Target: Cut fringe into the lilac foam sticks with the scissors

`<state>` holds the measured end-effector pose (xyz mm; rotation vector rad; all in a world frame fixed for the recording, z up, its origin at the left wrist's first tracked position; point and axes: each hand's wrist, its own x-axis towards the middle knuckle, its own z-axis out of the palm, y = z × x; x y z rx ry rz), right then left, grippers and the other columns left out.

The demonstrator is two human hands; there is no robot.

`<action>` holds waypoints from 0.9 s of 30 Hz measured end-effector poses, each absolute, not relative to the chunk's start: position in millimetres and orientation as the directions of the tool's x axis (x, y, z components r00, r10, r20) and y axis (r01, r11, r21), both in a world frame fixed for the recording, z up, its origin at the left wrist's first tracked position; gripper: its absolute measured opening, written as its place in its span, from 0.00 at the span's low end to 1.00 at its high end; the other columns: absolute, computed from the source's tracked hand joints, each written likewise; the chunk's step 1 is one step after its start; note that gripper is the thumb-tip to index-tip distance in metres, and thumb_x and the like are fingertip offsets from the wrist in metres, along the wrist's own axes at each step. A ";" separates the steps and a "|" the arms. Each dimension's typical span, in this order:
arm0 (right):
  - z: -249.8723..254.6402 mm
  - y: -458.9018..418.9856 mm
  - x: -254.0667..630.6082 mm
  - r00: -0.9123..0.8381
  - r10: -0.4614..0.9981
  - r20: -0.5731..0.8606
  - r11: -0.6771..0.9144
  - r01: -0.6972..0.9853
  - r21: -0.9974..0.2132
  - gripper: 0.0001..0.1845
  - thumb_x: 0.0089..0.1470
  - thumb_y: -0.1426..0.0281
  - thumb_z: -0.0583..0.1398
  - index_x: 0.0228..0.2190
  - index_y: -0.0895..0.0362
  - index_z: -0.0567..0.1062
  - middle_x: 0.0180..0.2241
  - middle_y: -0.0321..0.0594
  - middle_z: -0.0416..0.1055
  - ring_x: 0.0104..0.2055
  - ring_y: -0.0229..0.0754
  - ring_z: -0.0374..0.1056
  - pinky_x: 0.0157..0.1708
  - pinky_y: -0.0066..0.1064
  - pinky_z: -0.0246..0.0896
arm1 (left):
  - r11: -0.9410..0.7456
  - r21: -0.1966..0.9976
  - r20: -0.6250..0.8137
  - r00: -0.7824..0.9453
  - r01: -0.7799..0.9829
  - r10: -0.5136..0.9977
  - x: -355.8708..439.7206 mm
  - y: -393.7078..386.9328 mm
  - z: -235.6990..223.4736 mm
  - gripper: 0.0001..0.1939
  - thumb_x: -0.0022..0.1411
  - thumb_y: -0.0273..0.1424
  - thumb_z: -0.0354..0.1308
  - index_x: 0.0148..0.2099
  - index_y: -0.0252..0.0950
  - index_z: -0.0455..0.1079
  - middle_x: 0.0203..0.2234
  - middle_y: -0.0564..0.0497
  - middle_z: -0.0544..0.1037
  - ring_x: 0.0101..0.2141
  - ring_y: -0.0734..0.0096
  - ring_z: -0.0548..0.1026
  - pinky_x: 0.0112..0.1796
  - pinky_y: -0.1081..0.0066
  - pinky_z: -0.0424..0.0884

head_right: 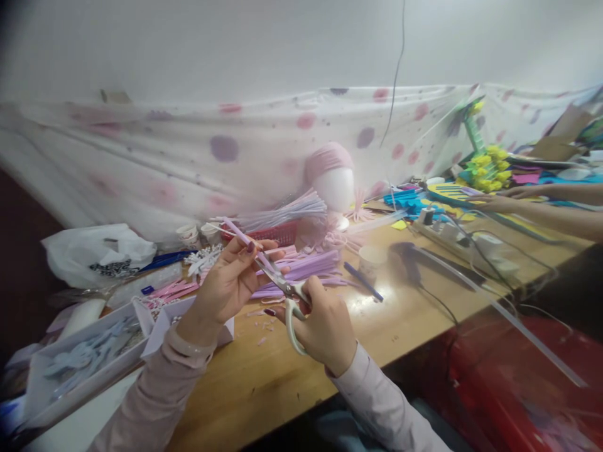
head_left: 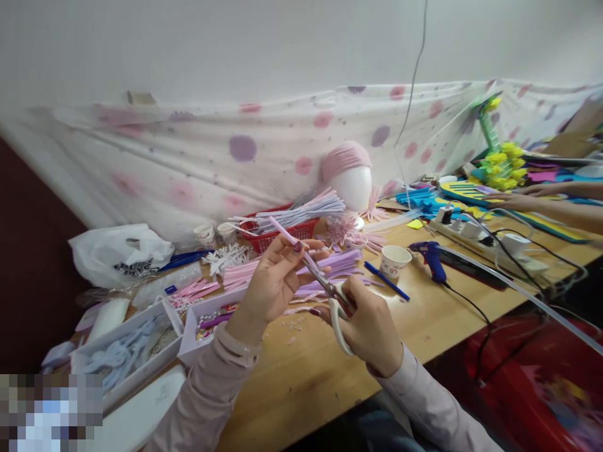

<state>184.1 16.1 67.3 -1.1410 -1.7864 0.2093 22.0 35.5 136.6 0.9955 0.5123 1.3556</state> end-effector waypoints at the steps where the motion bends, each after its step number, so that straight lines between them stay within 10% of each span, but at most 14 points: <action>1: 67.7 16.1 184.1 -0.092 0.769 0.632 0.548 0.603 -0.580 0.23 0.50 0.57 0.62 0.24 0.51 0.53 0.17 0.26 0.56 0.18 0.34 0.52 0.20 0.27 0.46 | -0.086 0.822 0.233 0.194 -0.563 0.953 21.6 36.0 136.2 0.08 0.56 0.30 0.66 0.33 0.38 0.69 0.35 0.54 0.81 0.39 0.62 0.81 0.43 0.55 0.78; 27: 65.5 20.4 195.3 -0.203 0.795 0.571 0.584 0.506 -0.634 0.21 0.52 0.59 0.62 0.26 0.51 0.53 0.20 0.26 0.54 0.21 0.34 0.51 0.21 0.27 0.47 | -0.187 0.802 0.274 0.072 -0.567 0.959 10.3 48.9 135.0 0.09 0.51 0.31 0.70 0.32 0.32 0.75 0.36 0.47 0.82 0.41 0.60 0.80 0.46 0.57 0.76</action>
